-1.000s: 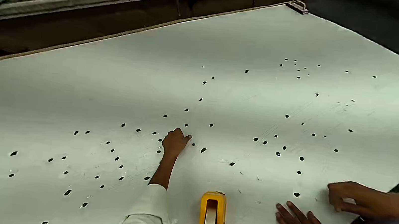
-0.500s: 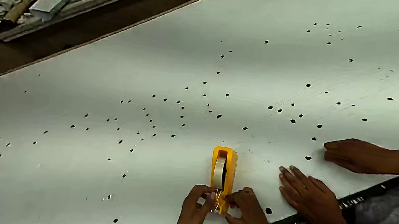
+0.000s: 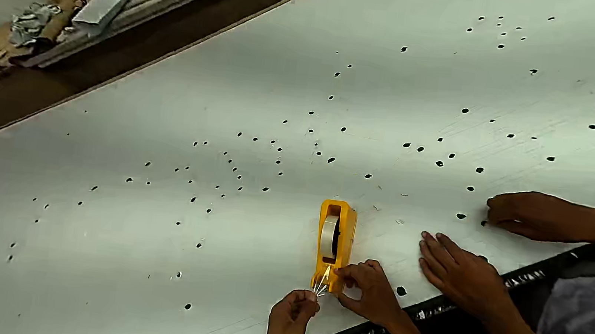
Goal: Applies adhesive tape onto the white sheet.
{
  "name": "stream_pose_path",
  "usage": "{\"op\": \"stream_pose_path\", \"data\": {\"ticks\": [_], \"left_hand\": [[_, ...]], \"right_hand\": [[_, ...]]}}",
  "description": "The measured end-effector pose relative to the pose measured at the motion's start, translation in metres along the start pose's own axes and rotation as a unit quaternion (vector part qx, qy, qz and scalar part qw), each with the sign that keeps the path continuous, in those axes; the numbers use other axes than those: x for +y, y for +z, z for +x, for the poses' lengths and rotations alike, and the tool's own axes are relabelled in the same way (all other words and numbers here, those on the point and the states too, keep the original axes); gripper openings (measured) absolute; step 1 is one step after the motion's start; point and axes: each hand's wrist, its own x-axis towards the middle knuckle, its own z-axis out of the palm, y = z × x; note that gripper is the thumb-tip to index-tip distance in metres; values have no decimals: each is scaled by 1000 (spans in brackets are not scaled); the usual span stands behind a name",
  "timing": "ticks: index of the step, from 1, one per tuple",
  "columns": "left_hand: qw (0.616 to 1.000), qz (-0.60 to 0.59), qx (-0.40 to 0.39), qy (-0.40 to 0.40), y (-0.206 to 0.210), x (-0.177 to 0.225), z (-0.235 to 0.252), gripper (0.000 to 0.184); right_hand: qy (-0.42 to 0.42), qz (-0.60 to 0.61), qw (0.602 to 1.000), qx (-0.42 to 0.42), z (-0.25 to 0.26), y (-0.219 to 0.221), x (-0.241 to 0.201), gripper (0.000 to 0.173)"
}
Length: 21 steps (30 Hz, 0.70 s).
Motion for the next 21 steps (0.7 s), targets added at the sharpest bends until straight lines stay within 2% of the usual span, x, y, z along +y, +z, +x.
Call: {"op": "stream_pose_path", "data": {"ticks": [3, 5, 7, 9, 12, 15, 18, 21], "left_hand": [[994, -98, -9, -41, 7, -18, 7, 12], [976, -179, -31, -117, 9, -22, 15, 13], [961, -178, -46, -205, 18, -30, 17, 12], [956, -160, -47, -242, 25, -42, 8, 9], [981, -146, -13, -128, -1, -40, -7, 8], [998, -34, 40, -44, -45, -52, -11, 12], [997, 54, 50, -24, -69, -79, -11, 23], [996, 56, 70, -28, -69, -87, -14, 17]], "right_hand": [[5, 4, 1000, -7, -1, 1, -1, 43], [5, 6, 1000, -9, 0, 1, 0, 42], [8, 11, 1000, -6, 1, 0, 0, 42], [11, 12, 1000, -9, 0, -1, 2, 42], [2, 10, 1000, 13, 0, 4, 8, 40], [-5, 14, 1000, 19, -2, 7, 9, 40], [-7, 17, 1000, 23, -2, 6, 10, 40], [-1, 18, 1000, 20, -2, 7, 11, 41]]}}
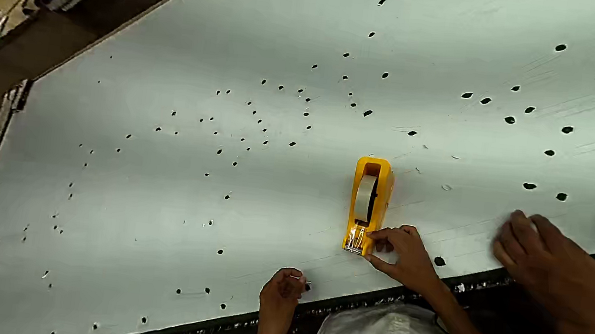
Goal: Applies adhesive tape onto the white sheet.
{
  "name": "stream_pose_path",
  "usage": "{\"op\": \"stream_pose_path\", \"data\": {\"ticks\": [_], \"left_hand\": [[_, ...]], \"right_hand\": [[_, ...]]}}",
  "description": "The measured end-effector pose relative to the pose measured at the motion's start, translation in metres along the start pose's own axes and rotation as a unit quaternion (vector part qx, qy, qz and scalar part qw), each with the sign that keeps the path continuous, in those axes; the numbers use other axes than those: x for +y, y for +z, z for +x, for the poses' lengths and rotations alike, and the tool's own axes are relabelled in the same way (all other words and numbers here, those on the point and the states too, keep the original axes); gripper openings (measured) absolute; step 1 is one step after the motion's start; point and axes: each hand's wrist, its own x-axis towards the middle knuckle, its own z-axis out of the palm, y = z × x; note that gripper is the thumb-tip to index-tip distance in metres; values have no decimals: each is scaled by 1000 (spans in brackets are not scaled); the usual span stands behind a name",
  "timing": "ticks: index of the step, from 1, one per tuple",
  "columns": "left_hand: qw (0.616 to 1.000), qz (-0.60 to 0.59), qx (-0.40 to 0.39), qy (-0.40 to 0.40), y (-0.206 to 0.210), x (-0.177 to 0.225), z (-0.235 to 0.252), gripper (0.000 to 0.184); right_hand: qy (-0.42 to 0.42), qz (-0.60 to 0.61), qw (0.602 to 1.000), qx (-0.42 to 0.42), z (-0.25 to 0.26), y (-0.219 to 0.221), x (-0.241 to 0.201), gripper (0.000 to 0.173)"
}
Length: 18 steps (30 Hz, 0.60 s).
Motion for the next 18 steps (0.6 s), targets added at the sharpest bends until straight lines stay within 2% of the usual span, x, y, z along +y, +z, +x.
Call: {"op": "stream_pose_path", "data": {"ticks": [5, 8, 11, 14, 18], "left_hand": [[1000, 10, -20, 13, 22, 6, 1, 17], [994, 69, -54, 61, 32, 17, 5, 18], [968, 110, -171, 145, 60, 40, -5, 18], [931, 93, -275, 220, 103, 64, -9, 19], [912, 108, -311, 244, 166, 98, 7, 20]], "right_hand": [[17, 21, 999, -36, -2, -11, -10, 43], [32, 19, 999, -12, -6, -27, -14, 46], [70, -81, 991, 83, -24, -52, -6, 40], [138, -206, 962, 114, -49, -72, 11, 47], [204, -261, 937, 108, -83, -77, 20, 51]]}}
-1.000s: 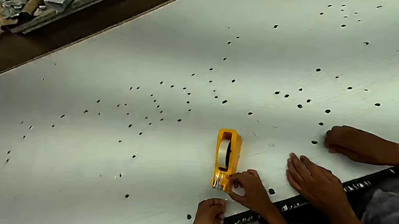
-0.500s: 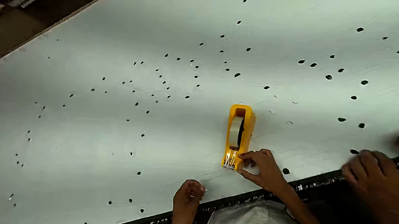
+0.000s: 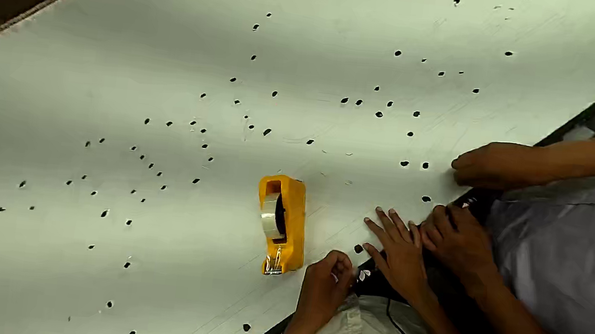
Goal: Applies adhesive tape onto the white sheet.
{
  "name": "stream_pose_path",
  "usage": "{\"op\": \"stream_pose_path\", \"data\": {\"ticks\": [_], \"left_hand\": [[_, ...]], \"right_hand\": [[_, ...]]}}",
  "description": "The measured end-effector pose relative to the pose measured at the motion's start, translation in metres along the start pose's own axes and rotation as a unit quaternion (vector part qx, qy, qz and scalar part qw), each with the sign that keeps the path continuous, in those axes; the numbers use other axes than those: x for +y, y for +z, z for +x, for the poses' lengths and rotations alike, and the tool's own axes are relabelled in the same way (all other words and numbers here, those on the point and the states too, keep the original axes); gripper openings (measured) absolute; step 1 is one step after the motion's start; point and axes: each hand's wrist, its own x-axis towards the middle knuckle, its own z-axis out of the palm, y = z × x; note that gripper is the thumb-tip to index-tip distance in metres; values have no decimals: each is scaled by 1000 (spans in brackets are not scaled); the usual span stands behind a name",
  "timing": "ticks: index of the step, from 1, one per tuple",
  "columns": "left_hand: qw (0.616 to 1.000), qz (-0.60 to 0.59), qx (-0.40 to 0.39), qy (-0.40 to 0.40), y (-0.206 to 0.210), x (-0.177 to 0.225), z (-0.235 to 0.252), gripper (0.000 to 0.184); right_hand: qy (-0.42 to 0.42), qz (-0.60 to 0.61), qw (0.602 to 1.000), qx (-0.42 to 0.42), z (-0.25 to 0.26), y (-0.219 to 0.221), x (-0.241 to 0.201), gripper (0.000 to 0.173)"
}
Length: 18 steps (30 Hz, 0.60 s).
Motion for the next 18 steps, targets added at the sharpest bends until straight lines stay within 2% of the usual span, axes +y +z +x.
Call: {"op": "stream_pose_path", "data": {"ticks": [3, 5, 9, 11, 13, 14, 16, 18], "left_hand": [[998, 33, -10, -47, 16, 4, 38, 19], [992, 96, -12, -76, 23, 4, 51, 24], [944, 274, -64, -170, 21, 20, 55, 45], [936, 296, -74, -179, 16, 17, 41, 46], [946, 287, -74, -130, 4, 13, 19, 40], [957, 274, -45, -81, -2, 10, 2, 37], [971, 228, 70, 22, -16, 7, -29, 34], [959, 186, 200, 73, -38, 11, -48, 30]], "right_hand": [[8, 31, 999, -8, -8, -5, 1, 46], [7, 41, 999, -12, -8, -6, 1, 44], [8, 48, 999, -16, -9, -5, 0, 43], [7, 52, 999, -15, -11, -5, 0, 43], [4, 50, 999, -9, -8, -4, 1, 44], [8, 49, 999, -12, -8, -5, 0, 43], [13, 42, 999, -1, -5, -7, -3, 40], [9, 56, 998, 25, 2, -8, -11, 34]]}}
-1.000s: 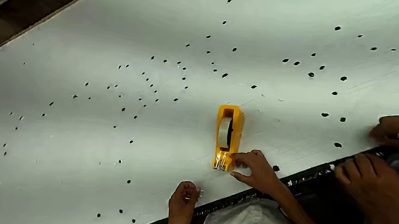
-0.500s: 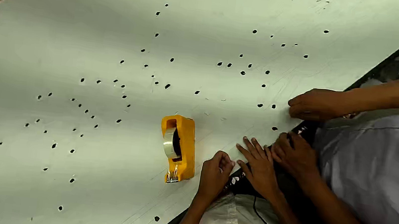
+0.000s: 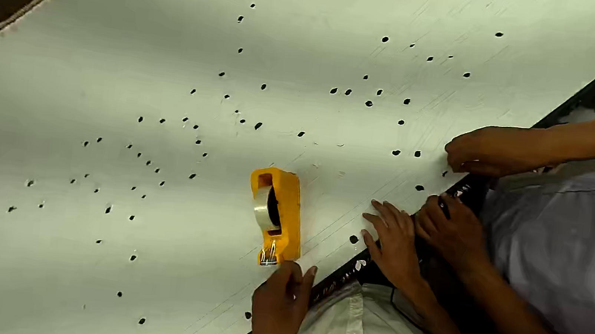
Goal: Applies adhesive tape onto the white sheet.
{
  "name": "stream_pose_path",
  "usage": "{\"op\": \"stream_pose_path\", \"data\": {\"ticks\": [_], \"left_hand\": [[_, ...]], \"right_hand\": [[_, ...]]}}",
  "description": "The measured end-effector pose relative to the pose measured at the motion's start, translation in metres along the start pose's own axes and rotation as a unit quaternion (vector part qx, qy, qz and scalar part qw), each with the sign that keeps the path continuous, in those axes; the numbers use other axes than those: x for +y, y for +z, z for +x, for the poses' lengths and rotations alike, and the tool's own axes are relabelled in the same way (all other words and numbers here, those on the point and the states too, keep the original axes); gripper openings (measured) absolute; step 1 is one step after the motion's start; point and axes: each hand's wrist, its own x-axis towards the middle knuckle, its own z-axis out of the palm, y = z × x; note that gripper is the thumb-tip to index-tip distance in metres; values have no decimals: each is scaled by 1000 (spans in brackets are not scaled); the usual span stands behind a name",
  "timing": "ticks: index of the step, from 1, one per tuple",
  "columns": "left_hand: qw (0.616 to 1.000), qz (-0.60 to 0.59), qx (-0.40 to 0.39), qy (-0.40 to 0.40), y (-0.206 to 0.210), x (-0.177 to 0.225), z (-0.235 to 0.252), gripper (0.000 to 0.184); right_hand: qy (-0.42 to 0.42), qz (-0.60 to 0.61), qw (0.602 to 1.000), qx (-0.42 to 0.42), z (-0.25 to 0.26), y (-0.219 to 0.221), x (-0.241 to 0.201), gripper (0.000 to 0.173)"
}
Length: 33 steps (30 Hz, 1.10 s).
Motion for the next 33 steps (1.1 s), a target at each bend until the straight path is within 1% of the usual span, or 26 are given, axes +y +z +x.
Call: {"op": "stream_pose_path", "data": {"ticks": [2, 3, 4, 5, 7, 8, 10, 11, 13, 15, 16, 18, 20, 22, 23, 24, 25, 28, 31, 32, 33], "left_hand": [[994, -9, 104, -31, -20, -10, 1, 26], [989, -8, 130, -62, -27, -18, 2, 26], [986, -14, 134, -100, -31, -28, 3, 27], [982, -35, 120, -139, -33, -37, 5, 31], [969, -107, 57, -216, -33, -52, 9, 37], [956, -147, 30, -251, -31, -56, 11, 38], [927, -215, 4, -306, -26, -59, 18, 34], [920, -233, 3, -314, -26, -58, 21, 31], [920, -241, 6, -309, -28, -54, 26, 22], [916, -256, 26, -308, -31, -49, 28, 11], [914, -267, 41, -303, -34, -45, 27, 7], [915, -275, 51, -291, -45, -37, 22, 8], [922, -255, 39, -288, -52, -32, 9, 15], [925, -238, 21, -295, -49, -34, -7, 17], [916, -256, 16, -308, -44, -34, -13, 16], [898, -291, 18, -329, -39, -35, -18, 15], [870, -341, 22, -356, -34, -38, -20, 15], [757, -489, 20, -433, -20, -50, -18, 22], [645, -596, -7, -478, -15, -59, -12, 26], [614, -622, -24, -484, -16, -62, -11, 27], [592, -639, -44, -489, -18, -65, -9, 28]], "right_hand": [[-26, 21, 999, 25, 9, 1, -15, 30], [-42, 36, 998, 29, 13, 2, -25, 28], [-59, 61, 996, 24, 17, 4, -36, 28], [-79, 91, 993, 9, 20, 7, -47, 29], [-123, 130, 983, -45, 25, 16, -69, 35], [-144, 135, 978, -75, 27, 21, -80, 40], [-182, 123, 970, -101, 27, 33, -98, 47], [-195, 120, 968, -106, 26, 39, -104, 46], [-208, 120, 965, -103, 26, 48, -110, 38], [-214, 114, 967, -81, 27, 51, -110, 31], [-214, 108, 968, -73, 27, 52, -110, 30], [-213, 92, 971, -60, 25, 54, -110, 31], [-208, 87, 973, -50, 23, 56, -108, 32], [-207, 89, 973, -41, 23, 57, -108, 32], [-202, 89, 974, -47, 22, 57, -108, 32], [-200, 87, 975, -50, 22, 57, -109, 32], [-198, 89, 975, -51, 22, 57, -109, 33], [-194, 103, 973, -64, 21, 58, -106, 33], [-187, 138, 966, -112, 27, 55, -102, 33], [-182, 160, 960, -138, 29, 53, -101, 33], [-178, 176, 955, -161, 31, 51, -100, 33]]}}
